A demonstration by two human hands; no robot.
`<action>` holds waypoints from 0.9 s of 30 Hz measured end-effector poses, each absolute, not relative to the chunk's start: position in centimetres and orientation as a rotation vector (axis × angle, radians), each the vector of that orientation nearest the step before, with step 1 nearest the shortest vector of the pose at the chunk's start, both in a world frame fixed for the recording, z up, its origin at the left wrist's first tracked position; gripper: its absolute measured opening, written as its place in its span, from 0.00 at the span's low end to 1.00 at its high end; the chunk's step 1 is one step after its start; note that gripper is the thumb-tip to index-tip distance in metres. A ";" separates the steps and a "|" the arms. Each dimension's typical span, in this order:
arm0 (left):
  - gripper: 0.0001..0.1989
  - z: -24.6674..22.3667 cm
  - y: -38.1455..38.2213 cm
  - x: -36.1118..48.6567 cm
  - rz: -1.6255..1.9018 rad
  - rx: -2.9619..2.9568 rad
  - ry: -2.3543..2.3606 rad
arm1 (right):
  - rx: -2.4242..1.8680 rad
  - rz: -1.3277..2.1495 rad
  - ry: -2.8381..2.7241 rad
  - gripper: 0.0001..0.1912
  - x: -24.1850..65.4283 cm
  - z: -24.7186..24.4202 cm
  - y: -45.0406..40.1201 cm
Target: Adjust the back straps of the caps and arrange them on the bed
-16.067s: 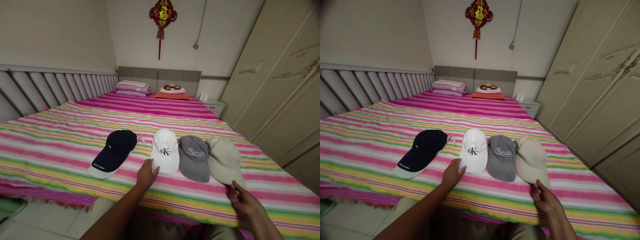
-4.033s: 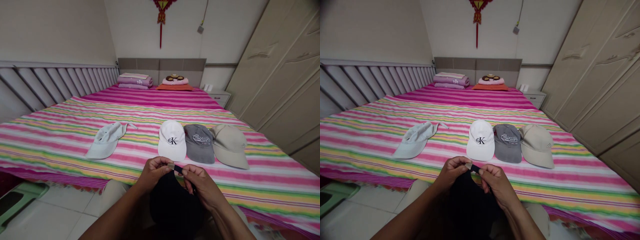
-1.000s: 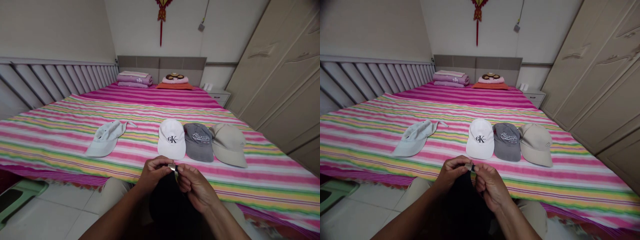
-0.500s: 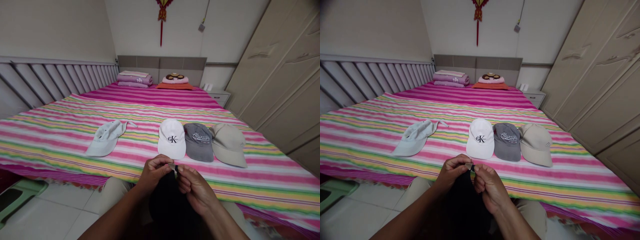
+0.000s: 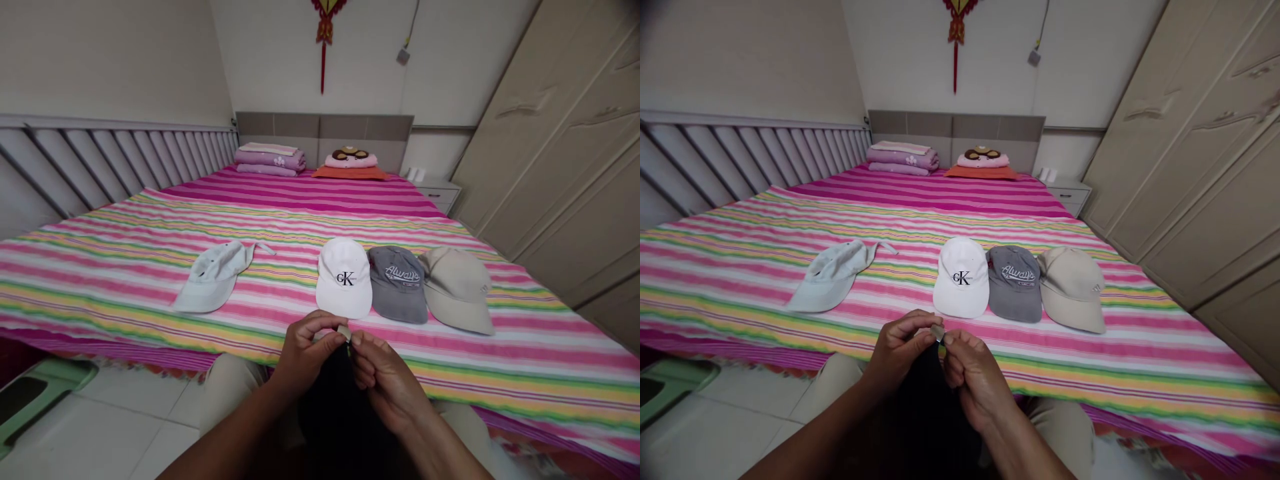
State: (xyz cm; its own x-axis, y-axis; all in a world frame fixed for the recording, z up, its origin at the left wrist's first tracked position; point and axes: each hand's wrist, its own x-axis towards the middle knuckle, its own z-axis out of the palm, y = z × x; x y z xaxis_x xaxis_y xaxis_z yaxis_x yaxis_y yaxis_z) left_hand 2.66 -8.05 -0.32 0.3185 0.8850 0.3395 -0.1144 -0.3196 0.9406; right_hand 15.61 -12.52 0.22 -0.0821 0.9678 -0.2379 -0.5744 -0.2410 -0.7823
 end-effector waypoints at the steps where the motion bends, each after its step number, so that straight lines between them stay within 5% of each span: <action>1: 0.09 -0.5 -8.1 2.7 1.206 1.530 0.729 | -0.903 1.622 -0.614 0.15 15.5 0.3 -12.6; 27: 0.10 -2.5 -8.3 3.5 1.038 0.804 0.617 | -0.891 1.640 -0.561 0.08 16.0 0.3 -12.7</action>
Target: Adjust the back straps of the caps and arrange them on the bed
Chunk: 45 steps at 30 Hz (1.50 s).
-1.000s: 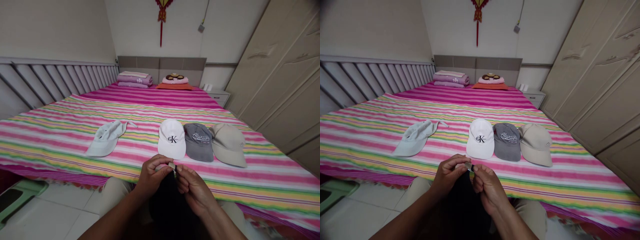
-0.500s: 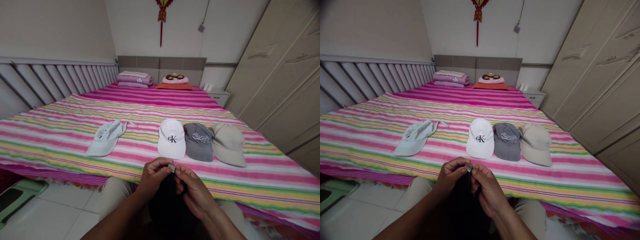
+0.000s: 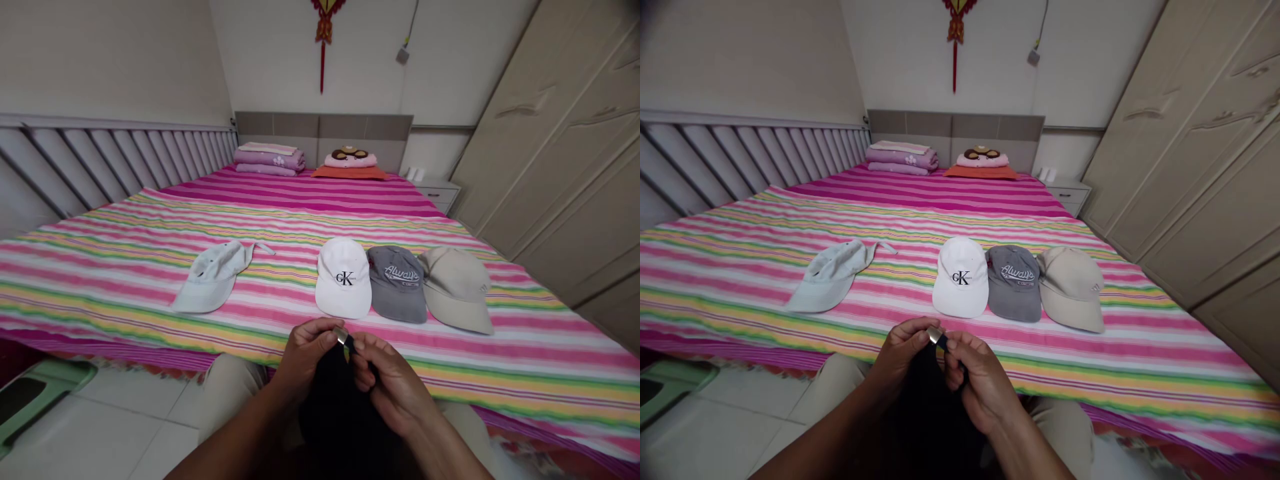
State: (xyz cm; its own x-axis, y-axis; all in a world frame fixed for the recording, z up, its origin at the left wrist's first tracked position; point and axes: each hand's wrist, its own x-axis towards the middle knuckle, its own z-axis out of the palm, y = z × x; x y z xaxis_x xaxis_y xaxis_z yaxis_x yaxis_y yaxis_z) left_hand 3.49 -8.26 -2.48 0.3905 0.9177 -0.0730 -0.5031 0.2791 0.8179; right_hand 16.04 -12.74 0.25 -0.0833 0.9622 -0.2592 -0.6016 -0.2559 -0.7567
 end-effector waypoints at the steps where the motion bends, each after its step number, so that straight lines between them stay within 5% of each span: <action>1: 0.11 -2.5 -8.3 3.5 1.032 0.797 0.614 | -0.885 1.650 -0.551 0.08 16.1 0.2 -12.7; 45: 0.12 -3.3 -8.6 4.0 0.969 0.753 0.553 | -0.985 1.557 -0.571 0.11 16.1 -0.2 -12.9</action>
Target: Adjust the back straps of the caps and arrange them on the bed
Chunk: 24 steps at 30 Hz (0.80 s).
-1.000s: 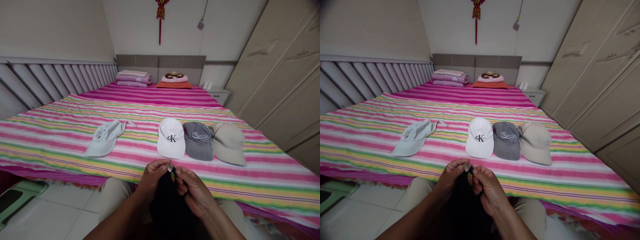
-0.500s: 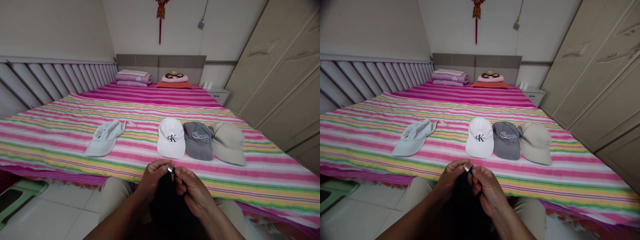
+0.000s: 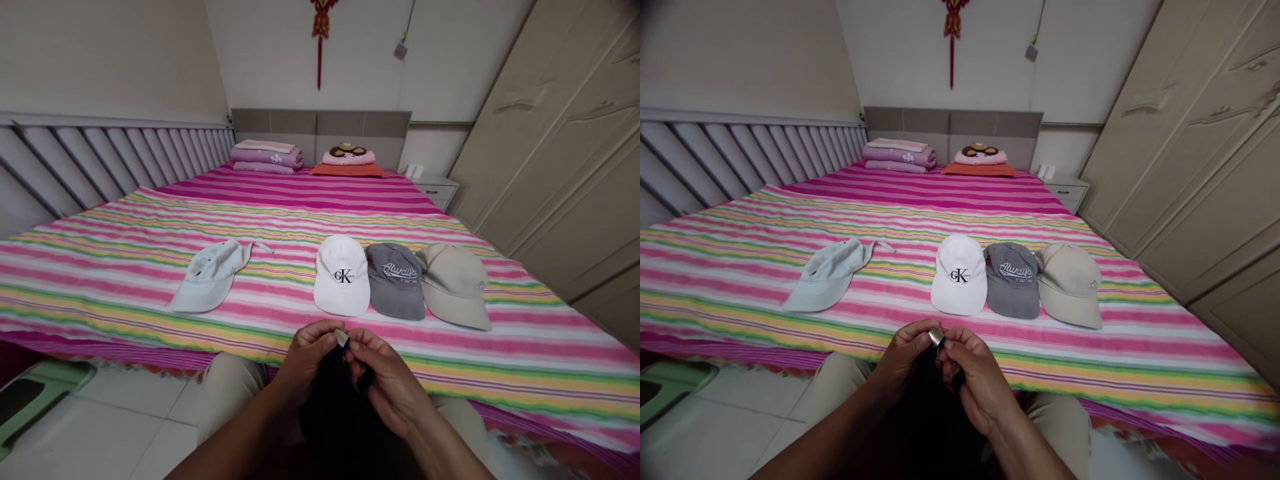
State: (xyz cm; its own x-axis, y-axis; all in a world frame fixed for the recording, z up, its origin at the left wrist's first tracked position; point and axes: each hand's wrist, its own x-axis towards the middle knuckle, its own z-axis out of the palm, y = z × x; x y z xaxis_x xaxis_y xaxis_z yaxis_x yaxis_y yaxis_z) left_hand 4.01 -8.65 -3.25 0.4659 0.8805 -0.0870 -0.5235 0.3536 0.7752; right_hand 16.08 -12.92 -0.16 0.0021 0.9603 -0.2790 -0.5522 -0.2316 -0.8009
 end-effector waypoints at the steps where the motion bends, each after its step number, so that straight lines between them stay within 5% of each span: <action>1: 0.12 -3.2 -8.6 4.0 0.955 0.748 0.549 | -0.973 1.572 -0.562 0.11 16.2 -0.2 -13.0; 24: 0.15 -2.9 -8.5 3.9 0.976 0.957 0.516 | -0.966 1.502 -0.635 0.14 16.1 -0.4 -13.1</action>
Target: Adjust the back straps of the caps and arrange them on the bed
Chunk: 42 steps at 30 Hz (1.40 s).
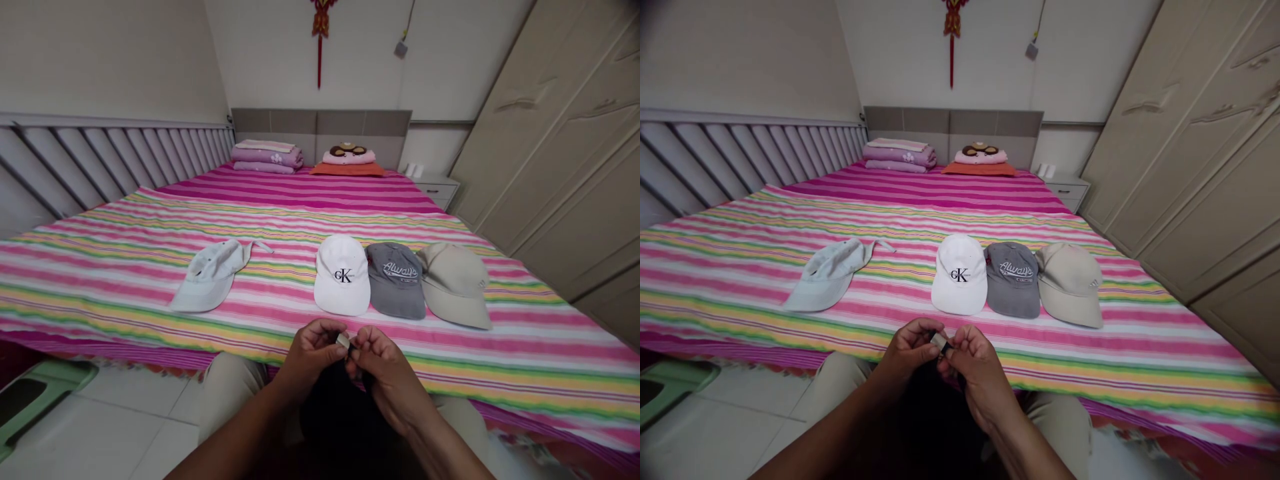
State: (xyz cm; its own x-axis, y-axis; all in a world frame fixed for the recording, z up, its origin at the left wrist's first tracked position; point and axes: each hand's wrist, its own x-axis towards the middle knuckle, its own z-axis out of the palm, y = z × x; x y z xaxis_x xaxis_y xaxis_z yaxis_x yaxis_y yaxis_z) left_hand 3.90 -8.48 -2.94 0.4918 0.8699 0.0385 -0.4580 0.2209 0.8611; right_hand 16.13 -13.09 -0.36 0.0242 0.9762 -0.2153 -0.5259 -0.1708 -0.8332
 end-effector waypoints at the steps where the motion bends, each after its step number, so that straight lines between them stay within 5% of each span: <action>1: 0.15 -2.9 -8.4 3.9 0.974 0.961 0.521 | -0.963 1.511 -0.620 0.15 16.2 -0.4 -13.0; 27: 0.12 -2.2 -7.7 3.4 0.938 1.048 0.815 | -1.159 1.352 -0.923 0.13 16.3 -1.8 -12.4; 36: 0.10 -1.7 -7.5 3.3 0.979 1.050 0.825 | -1.427 0.765 -1.625 0.02 16.9 -1.1 -12.8; 42: 0.07 -2.1 -6.9 2.7 1.058 0.989 0.838 | -1.451 0.793 -1.656 0.04 17.8 -1.6 -12.5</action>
State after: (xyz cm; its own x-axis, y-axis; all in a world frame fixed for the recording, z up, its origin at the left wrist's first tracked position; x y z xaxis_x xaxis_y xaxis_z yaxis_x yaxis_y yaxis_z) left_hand 2.72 -6.93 -2.15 0.2828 0.9553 -0.0861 -0.3029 0.1741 0.9370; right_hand 17.84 -12.49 -1.61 -0.0439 0.9873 0.1524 0.5003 0.1538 -0.8521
